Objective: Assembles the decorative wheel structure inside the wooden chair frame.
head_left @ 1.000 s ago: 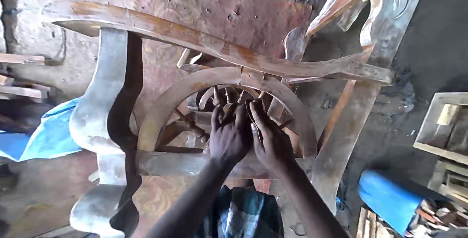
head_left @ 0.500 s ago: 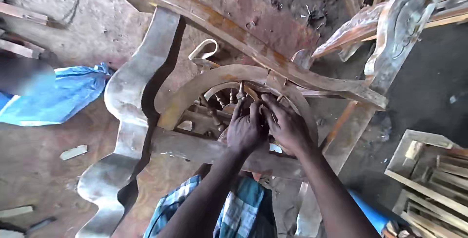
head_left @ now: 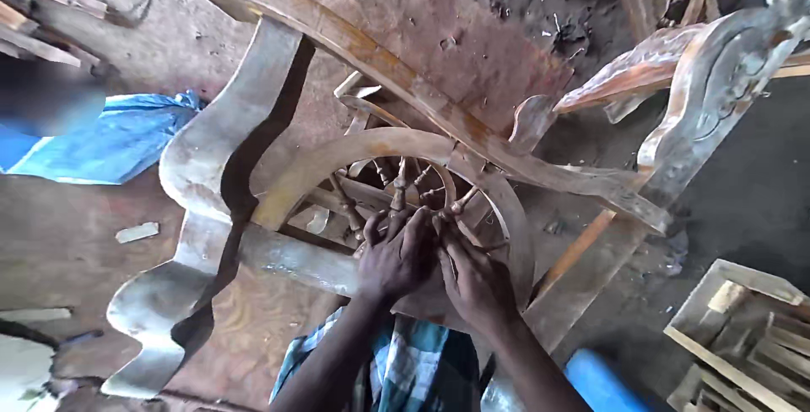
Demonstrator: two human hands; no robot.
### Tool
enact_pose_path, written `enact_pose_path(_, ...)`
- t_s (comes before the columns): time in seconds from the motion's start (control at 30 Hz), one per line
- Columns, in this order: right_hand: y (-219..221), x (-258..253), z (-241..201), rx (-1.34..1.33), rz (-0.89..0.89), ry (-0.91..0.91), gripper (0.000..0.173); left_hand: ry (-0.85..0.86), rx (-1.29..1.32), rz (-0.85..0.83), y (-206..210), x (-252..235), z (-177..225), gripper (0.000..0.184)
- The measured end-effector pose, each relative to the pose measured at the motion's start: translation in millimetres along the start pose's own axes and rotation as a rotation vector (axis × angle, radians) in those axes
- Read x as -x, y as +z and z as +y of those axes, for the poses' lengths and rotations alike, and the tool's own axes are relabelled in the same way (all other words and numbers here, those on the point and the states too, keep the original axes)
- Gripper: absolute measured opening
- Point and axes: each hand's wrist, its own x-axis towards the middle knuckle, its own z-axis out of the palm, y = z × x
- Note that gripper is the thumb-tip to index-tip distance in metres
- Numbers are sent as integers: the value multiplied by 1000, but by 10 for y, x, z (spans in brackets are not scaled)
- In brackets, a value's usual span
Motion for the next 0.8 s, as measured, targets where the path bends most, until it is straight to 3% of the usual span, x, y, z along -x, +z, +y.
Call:
enact_pose_path(0.17, -135, -466, -213, 50, -222, 107, 37, -17, 21, -55, -27, -5, 3, 55)
enact_pose_path(0.3, -46, 11, 47, -55, -49, 10, 41, -33, 38, -78, -24, -10, 14, 62)
enact_pose_path(0.4, 37, -166, 67, -23, -30, -41, 43, -8, 41, -105, -58, -43, -14, 58)
enact_pose_path(0.5, 79, -245, 18, 22, -25, -63, 35, -17, 54, -139, -74, -36, 1, 55)
enact_pose_path(0.63, 225, 193, 260, 6, 86, -122, 48, -7, 66, -150, -54, -35, -35, 60)
enact_pose_path(0.8, 276, -127, 290, -32, 93, -211, 42, 16, 101, -128, -47, -63, -62, 61)
